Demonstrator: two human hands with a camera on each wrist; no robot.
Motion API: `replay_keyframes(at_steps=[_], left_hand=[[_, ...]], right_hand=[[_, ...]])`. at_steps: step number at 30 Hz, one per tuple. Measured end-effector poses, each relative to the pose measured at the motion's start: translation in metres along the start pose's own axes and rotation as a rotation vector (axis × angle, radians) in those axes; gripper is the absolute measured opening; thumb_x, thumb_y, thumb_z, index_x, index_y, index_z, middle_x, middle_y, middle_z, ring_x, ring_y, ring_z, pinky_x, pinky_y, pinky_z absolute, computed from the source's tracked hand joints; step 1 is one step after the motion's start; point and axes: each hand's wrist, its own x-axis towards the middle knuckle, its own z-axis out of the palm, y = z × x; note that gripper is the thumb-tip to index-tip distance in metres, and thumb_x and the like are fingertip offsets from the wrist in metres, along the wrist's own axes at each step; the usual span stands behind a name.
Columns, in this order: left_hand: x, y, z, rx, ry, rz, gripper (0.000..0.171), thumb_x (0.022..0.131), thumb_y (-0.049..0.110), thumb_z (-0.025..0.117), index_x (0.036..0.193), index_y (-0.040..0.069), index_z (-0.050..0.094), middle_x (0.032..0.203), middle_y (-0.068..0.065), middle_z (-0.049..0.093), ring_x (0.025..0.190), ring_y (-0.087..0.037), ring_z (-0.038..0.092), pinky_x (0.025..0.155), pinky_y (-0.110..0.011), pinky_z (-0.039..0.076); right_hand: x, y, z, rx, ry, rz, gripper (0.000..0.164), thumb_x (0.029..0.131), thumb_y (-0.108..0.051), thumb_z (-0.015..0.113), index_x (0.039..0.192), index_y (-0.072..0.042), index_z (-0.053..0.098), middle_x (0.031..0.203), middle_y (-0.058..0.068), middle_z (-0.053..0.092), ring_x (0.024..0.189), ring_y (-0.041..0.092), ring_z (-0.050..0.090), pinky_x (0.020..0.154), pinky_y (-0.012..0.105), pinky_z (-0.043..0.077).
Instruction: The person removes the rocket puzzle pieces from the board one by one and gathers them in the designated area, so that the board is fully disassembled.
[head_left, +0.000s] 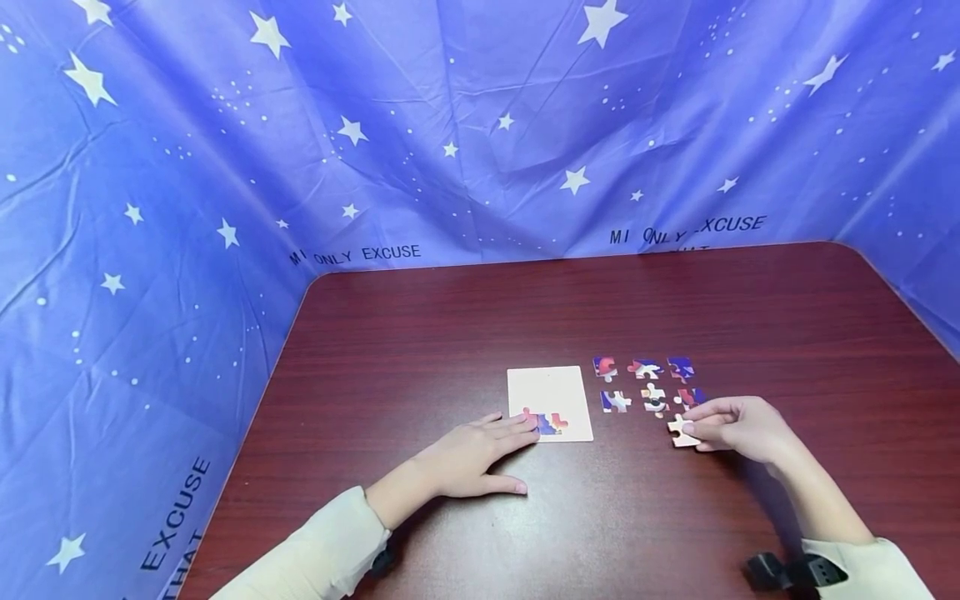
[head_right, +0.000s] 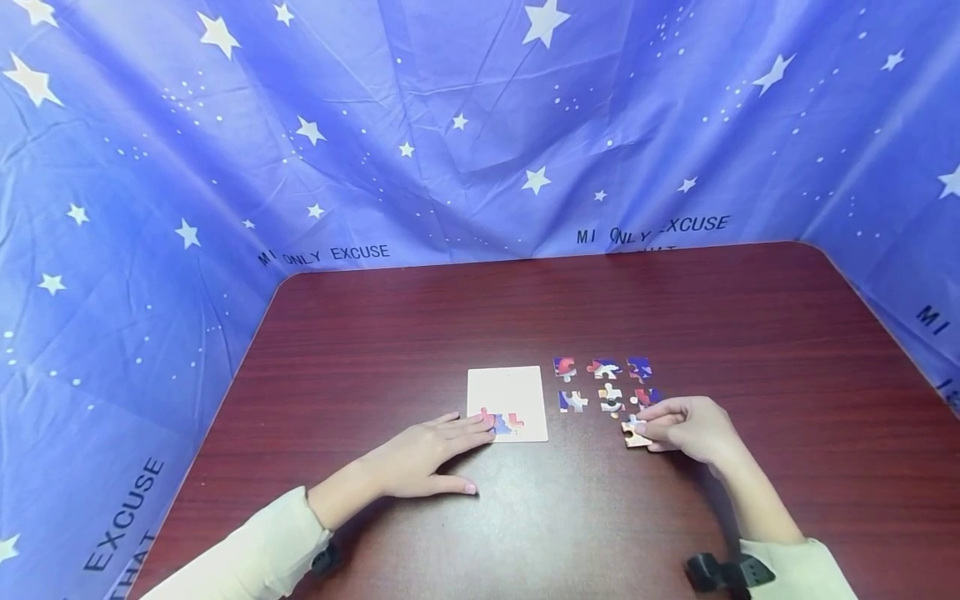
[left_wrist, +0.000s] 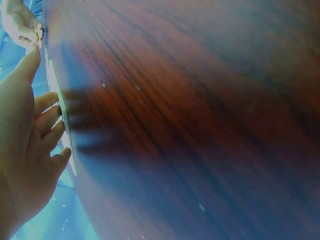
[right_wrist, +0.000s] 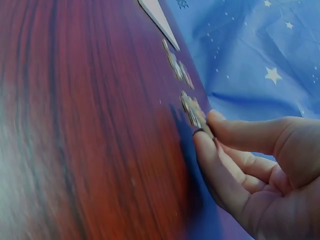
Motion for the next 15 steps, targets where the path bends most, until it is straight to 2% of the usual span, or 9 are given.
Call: replay_keyframes(at_steps=[9, 11, 15], left_hand=[[-0.001, 0.0, 0.001, 0.002, 0.005, -0.002, 0.069, 0.093, 0.06, 0.046, 0.148, 0.02, 0.038, 0.157, 0.004, 0.035, 0.146, -0.01, 0.03, 0.122, -0.039, 0.028], [-0.001, 0.0, 0.001, 0.001, 0.006, -0.003, 0.069, 0.093, 0.06, 0.046, 0.148, 0.02, 0.038, 0.157, 0.003, 0.035, 0.146, -0.01, 0.03, 0.121, -0.04, 0.028], [-0.001, 0.001, 0.001, -0.001, 0.007, -0.003, 0.068, 0.094, 0.059, 0.047, 0.149, 0.019, 0.037, 0.157, 0.003, 0.035, 0.146, -0.01, 0.03, 0.121, -0.04, 0.029]], right_hand=[[-0.007, 0.003, -0.01, -0.178, 0.12, 0.056, 0.04, 0.085, -0.02, 0.073, 0.107, 0.012, 0.066, 0.073, -0.001, 0.076, 0.061, 0.005, 0.071, 0.06, 0.021, 0.058], [-0.009, 0.001, -0.011, -0.249, 0.141, 0.058, 0.039, 0.084, -0.024, 0.073, 0.104, 0.009, 0.068, 0.072, 0.0, 0.076, 0.06, 0.005, 0.071, 0.06, 0.017, 0.054], [-0.01, -0.003, -0.014, -0.403, 0.195, 0.059, 0.035, 0.083, -0.031, 0.074, 0.097, 0.0, 0.073, 0.072, 0.001, 0.076, 0.06, 0.007, 0.071, 0.068, 0.021, 0.05]])
